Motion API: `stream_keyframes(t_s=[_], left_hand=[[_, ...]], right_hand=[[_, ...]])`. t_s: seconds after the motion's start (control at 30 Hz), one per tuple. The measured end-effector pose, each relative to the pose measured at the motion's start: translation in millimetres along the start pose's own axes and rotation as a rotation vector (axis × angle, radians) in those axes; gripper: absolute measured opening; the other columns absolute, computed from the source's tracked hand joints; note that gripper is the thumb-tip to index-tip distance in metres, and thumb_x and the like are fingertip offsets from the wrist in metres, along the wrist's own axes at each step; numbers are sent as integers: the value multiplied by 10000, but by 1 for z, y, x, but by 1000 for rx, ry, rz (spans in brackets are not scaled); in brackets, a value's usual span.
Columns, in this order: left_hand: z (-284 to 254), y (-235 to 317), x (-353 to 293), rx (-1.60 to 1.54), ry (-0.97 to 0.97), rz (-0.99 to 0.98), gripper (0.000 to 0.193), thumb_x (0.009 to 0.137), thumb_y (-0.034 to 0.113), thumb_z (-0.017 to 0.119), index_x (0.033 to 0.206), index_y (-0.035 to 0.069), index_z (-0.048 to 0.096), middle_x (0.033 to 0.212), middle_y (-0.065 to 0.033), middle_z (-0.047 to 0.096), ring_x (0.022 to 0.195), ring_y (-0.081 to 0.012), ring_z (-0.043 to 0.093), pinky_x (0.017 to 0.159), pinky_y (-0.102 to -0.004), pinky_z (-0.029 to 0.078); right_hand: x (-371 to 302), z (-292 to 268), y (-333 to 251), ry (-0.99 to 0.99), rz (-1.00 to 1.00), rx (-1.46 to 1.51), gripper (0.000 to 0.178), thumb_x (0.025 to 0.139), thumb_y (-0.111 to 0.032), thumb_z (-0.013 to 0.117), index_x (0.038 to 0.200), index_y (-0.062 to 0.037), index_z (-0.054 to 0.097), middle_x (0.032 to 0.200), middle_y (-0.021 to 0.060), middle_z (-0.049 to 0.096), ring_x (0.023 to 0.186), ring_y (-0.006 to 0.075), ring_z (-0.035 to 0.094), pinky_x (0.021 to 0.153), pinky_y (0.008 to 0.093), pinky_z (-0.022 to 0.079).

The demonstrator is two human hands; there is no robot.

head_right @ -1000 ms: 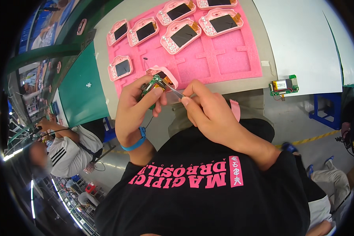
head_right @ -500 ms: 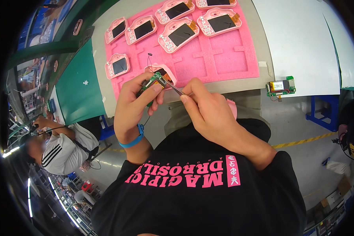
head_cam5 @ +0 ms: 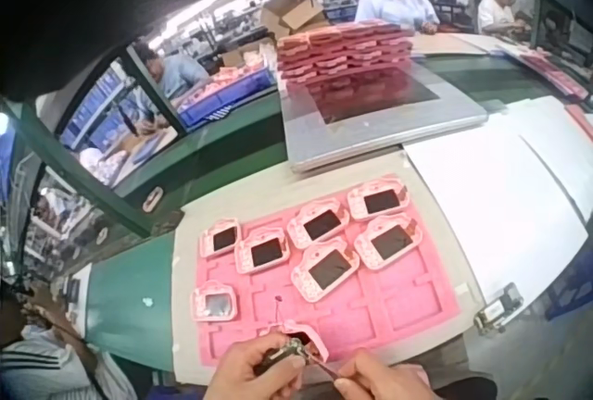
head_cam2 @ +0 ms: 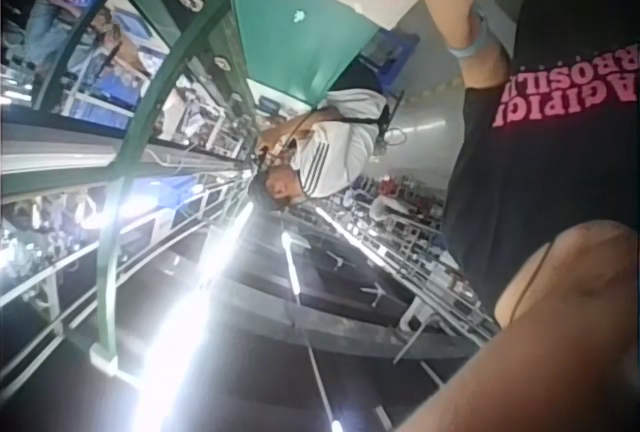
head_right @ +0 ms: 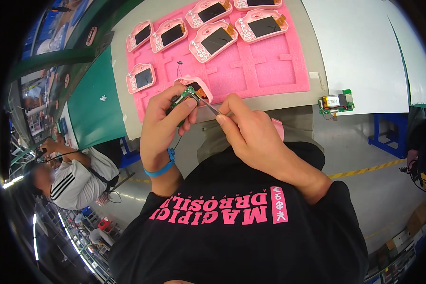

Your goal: Manually assembling electronic components on small circuit boards using tweezers.

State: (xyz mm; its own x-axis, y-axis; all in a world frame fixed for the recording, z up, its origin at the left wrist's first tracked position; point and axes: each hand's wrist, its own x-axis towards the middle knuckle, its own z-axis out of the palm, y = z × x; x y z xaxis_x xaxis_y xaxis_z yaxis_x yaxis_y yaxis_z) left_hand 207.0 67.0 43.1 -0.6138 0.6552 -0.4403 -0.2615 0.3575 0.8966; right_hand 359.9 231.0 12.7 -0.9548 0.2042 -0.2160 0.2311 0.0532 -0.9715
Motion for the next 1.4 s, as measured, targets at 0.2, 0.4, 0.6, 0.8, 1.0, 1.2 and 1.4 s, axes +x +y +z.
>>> stream_keyframes(t_s=[0.2, 0.4, 0.6, 0.8, 1.0, 1.2, 1.4], left_hand=[[10, -3, 3, 43, 64, 45, 107, 984, 74, 672, 1056, 7, 713, 657, -7, 630, 561, -56, 520, 507, -192, 397], [14, 13, 9, 51, 72, 5, 230, 1010, 162, 708, 1172, 0, 735, 651, -35, 680, 516, -83, 536, 474, -189, 391], [-9, 33, 11, -31, -26, -44, 342, 1067, 267, 657, 1275, 1, 714, 676, -65, 713, 496, -93, 542, 445, -188, 375], [-14, 25, 13, -171, -247, -137, 459, 1115, 358, 524, 1328, -16, 682, 747, -124, 744, 496, -111, 561, 444, -189, 405], [-29, -4, -4, -10, 54, 139, 392, 1011, 232, 715, 1367, 69, 691, 907, -94, 778, 673, -161, 660, 610, -244, 537], [-9, -19, 19, 522, 312, 687, 467, 904, 156, 806, 1356, 78, 716, 1115, -55, 769, 789, -107, 616, 598, -198, 440], [-5, -16, 22, 484, 272, 590, 677, 701, 78, 928, 1348, 106, 729, 1186, -18, 743, 936, -122, 609, 679, -232, 463]], right_hand=[[-3, -2, 0, -16, -26, 3, 59, 1037, -42, 593, 1085, -58, 563, 694, 43, 619, 552, 219, 552, 556, 345, 421], [-1, -20, -11, -20, 39, -88, 107, 1060, -25, 535, 1157, -53, 572, 691, 17, 627, 571, 117, 504, 559, 270, 379], [5, -39, -15, 197, -140, -367, 279, 983, 17, 612, 1252, -41, 658, 830, 34, 699, 643, 127, 544, 586, 257, 417], [49, -19, 4, 114, -662, -458, 405, 883, 23, 768, 1279, -52, 735, 850, 29, 715, 612, 121, 515, 580, 263, 422], [52, -21, -6, 191, -530, -603, 278, 898, -89, 787, 1171, -95, 735, 922, 17, 772, 651, 193, 659, 584, 322, 484], [59, -11, -20, 267, -389, -753, 269, 888, -93, 796, 1146, -86, 720, 861, 32, 759, 611, 198, 646, 559, 327, 471], [48, -13, -33, 227, -379, -750, 253, 885, -102, 806, 1120, -72, 719, 805, 36, 732, 590, 194, 616, 558, 327, 460]])
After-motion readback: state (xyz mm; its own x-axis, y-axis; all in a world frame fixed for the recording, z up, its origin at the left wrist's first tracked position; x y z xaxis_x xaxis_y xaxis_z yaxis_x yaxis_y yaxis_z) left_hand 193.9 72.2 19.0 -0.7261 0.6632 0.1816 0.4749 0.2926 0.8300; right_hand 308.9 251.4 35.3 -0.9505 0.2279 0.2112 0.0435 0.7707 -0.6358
